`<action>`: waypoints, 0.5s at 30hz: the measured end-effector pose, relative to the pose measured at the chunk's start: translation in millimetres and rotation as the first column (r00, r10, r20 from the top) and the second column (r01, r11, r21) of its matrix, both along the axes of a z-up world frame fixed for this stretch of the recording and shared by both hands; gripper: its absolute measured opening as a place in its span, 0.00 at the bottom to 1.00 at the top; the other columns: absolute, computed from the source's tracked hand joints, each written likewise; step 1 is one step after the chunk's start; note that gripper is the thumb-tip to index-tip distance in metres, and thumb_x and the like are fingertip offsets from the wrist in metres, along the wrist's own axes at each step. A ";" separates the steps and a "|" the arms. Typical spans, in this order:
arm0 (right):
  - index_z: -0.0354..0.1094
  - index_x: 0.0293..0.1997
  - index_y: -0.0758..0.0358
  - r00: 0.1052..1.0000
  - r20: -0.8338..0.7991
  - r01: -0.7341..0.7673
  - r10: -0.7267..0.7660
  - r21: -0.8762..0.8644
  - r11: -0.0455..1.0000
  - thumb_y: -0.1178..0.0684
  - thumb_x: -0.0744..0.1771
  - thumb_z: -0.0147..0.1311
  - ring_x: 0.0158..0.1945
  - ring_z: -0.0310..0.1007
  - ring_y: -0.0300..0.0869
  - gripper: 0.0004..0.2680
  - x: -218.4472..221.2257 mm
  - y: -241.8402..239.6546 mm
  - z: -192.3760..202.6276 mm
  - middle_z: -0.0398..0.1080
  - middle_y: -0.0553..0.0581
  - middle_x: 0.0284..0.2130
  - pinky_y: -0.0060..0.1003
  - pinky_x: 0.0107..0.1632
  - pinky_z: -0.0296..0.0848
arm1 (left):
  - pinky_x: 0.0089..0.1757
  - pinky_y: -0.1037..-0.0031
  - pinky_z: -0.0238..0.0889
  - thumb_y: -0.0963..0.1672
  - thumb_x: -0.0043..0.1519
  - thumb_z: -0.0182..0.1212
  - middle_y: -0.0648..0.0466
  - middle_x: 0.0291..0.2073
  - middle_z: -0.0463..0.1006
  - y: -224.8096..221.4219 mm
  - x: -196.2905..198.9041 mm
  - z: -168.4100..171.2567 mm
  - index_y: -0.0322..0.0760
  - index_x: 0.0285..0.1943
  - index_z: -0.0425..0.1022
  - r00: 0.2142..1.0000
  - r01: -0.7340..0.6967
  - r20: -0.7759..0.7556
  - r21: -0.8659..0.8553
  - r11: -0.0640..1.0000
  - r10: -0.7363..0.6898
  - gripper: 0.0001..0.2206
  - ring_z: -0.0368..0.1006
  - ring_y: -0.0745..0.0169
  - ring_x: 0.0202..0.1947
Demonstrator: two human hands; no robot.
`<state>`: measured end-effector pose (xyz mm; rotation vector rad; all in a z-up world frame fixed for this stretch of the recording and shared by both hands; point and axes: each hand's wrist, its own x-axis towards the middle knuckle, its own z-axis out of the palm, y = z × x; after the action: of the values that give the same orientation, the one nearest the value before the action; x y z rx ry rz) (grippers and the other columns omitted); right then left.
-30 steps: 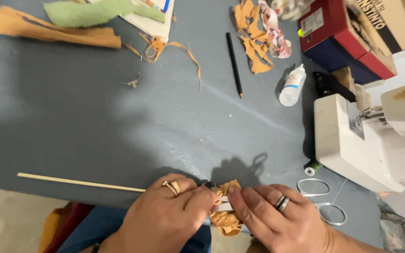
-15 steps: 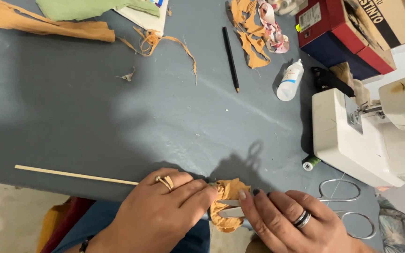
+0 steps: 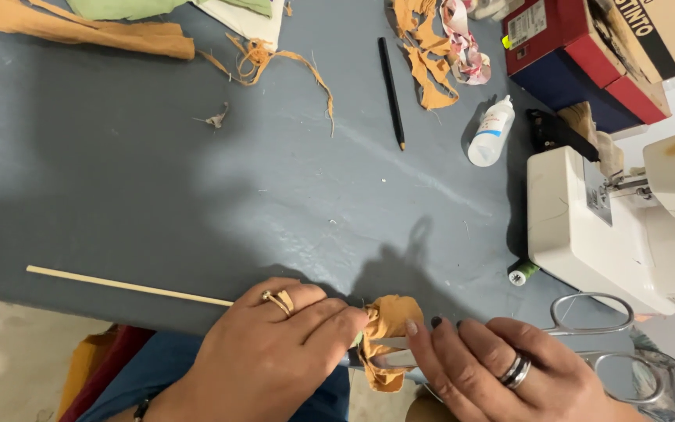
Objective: The person is constructing a decorative flower by gluing fabric strips to a wooden stick and trimming the fabric with scissors.
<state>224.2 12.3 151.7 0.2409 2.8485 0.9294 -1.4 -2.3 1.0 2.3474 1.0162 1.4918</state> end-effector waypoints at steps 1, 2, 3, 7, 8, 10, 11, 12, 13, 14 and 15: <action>0.76 0.47 0.54 1.000 0.002 0.001 -0.001 -0.001 1.000 0.55 0.69 0.54 0.35 0.73 0.33 0.05 0.3 0.7 -1.7 0.73 0.46 0.36 0.27 0.36 0.71 | 0.45 0.67 0.67 0.41 0.67 0.54 0.55 0.38 0.82 0.2 0.4 0.2 0.39 0.48 0.78 1.000 0.001 0.002 -0.001 1.000 -0.001 0.07 0.76 0.59 0.40; 0.76 0.47 0.53 1.000 -0.017 -0.009 0.009 -0.003 1.000 0.56 0.69 0.53 0.34 0.73 0.32 0.06 0.6 1.4 -3.3 0.73 0.45 0.37 0.28 0.36 0.71 | 0.45 0.67 0.67 0.41 0.67 0.56 0.57 0.37 0.81 0.4 0.9 0.4 0.40 0.46 0.78 1.000 -0.010 0.008 0.005 1.000 0.010 0.05 0.76 0.60 0.38; 0.77 0.46 0.53 0.999 -0.038 -0.020 0.020 -0.004 1.000 0.57 0.69 0.51 0.33 0.73 0.32 0.07 0.8 2.7 -5.2 0.73 0.45 0.37 0.28 0.35 0.71 | 0.44 0.68 0.67 0.41 0.67 0.58 0.59 0.36 0.81 1.1 1.0 0.6 0.41 0.45 0.78 1.000 -0.024 0.013 0.013 1.000 0.023 0.04 0.75 0.61 0.37; 0.77 0.47 0.52 1.000 0.005 0.027 -0.027 -0.014 1.000 0.52 0.70 0.53 0.34 0.73 0.34 0.06 1.6 0.9 -2.4 0.73 0.46 0.36 0.29 0.35 0.71 | 0.43 0.69 0.66 0.42 0.68 0.57 0.59 0.34 0.80 0.3 2.1 2.5 0.42 0.42 0.77 0.999 -0.052 0.004 0.000 0.999 0.052 0.04 0.75 0.63 0.37; 0.76 0.48 0.54 1.000 0.013 0.004 -0.004 -0.005 1.000 0.53 0.70 0.53 0.34 0.73 0.34 0.06 2.4 2.2 -2.5 0.73 0.46 0.36 0.29 0.35 0.71 | 0.44 0.68 0.66 0.42 0.68 0.56 0.58 0.35 0.81 0.3 2.3 1.3 0.41 0.44 0.78 0.999 -0.044 -0.005 0.007 0.999 0.044 0.05 0.75 0.61 0.37; 0.76 0.48 0.55 1.000 0.020 -0.018 0.018 0.004 1.000 0.53 0.70 0.54 0.34 0.73 0.34 0.06 2.2 1.8 -5.3 0.73 0.47 0.36 0.29 0.35 0.71 | 0.45 0.67 0.66 0.42 0.68 0.55 0.57 0.36 0.81 0.8 2.5 0.9 0.40 0.45 0.78 0.999 -0.036 -0.015 0.014 0.999 0.036 0.06 0.75 0.59 0.38; 0.76 0.47 0.55 1.000 0.001 -0.017 0.017 0.058 0.998 0.53 0.69 0.57 0.34 0.72 0.34 0.05 1.0 0.7 -8.0 0.73 0.45 0.35 0.28 0.37 0.70 | 0.44 0.69 0.66 0.42 0.67 0.55 0.58 0.35 0.79 0.7 2.6 1.4 0.41 0.44 0.77 0.998 -0.049 -0.036 0.011 0.999 0.049 0.05 0.74 0.60 0.37; 0.76 0.46 0.54 1.000 -0.018 -0.016 0.018 0.112 0.994 0.52 0.69 0.60 0.35 0.72 0.33 0.04 -0.1 -0.6 -10.6 0.73 0.43 0.34 0.26 0.39 0.69 | 0.44 0.70 0.65 0.42 0.66 0.55 0.60 0.33 0.78 0.4 2.7 2.1 0.42 0.43 0.77 0.996 -0.062 -0.057 0.008 0.998 0.062 0.05 0.73 0.61 0.36; 0.76 0.46 0.54 1.000 -0.016 -0.017 0.019 0.112 0.994 0.52 0.69 0.60 0.35 0.72 0.33 0.04 -1.1 2.0 -11.3 0.73 0.43 0.34 0.26 0.39 0.69 | 0.44 0.70 0.65 0.42 0.66 0.55 0.60 0.33 0.78 0.6 3.3 3.1 0.42 0.43 0.77 0.996 -0.062 -0.056 0.007 0.998 0.063 0.05 0.73 0.61 0.36; 0.76 0.43 0.54 0.998 -0.033 -0.048 0.051 0.092 0.995 0.51 0.68 0.63 0.33 0.72 0.34 0.03 -1.9 4.4 -11.6 0.73 0.44 0.34 0.26 0.38 0.70 | 0.41 0.69 0.64 0.41 0.66 0.57 0.59 0.31 0.77 0.6 3.9 4.5 0.41 0.42 0.77 0.997 -0.058 -0.049 -0.026 0.998 0.057 0.04 0.73 0.60 0.36; 0.76 0.40 0.55 0.995 -0.050 -0.078 0.082 0.077 0.994 0.50 0.67 0.67 0.32 0.72 0.34 0.05 -2.6 6.2 -11.6 0.73 0.45 0.34 0.27 0.37 0.70 | 0.39 0.69 0.64 0.40 0.66 0.59 0.59 0.29 0.76 1.0 4.5 6.2 0.41 0.42 0.77 0.998 -0.052 -0.042 -0.054 0.997 0.050 0.03 0.73 0.59 0.36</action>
<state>221.6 18.5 140.1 0.1627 2.8941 1.0623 3.1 -1.3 7.2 2.3396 1.1200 1.4199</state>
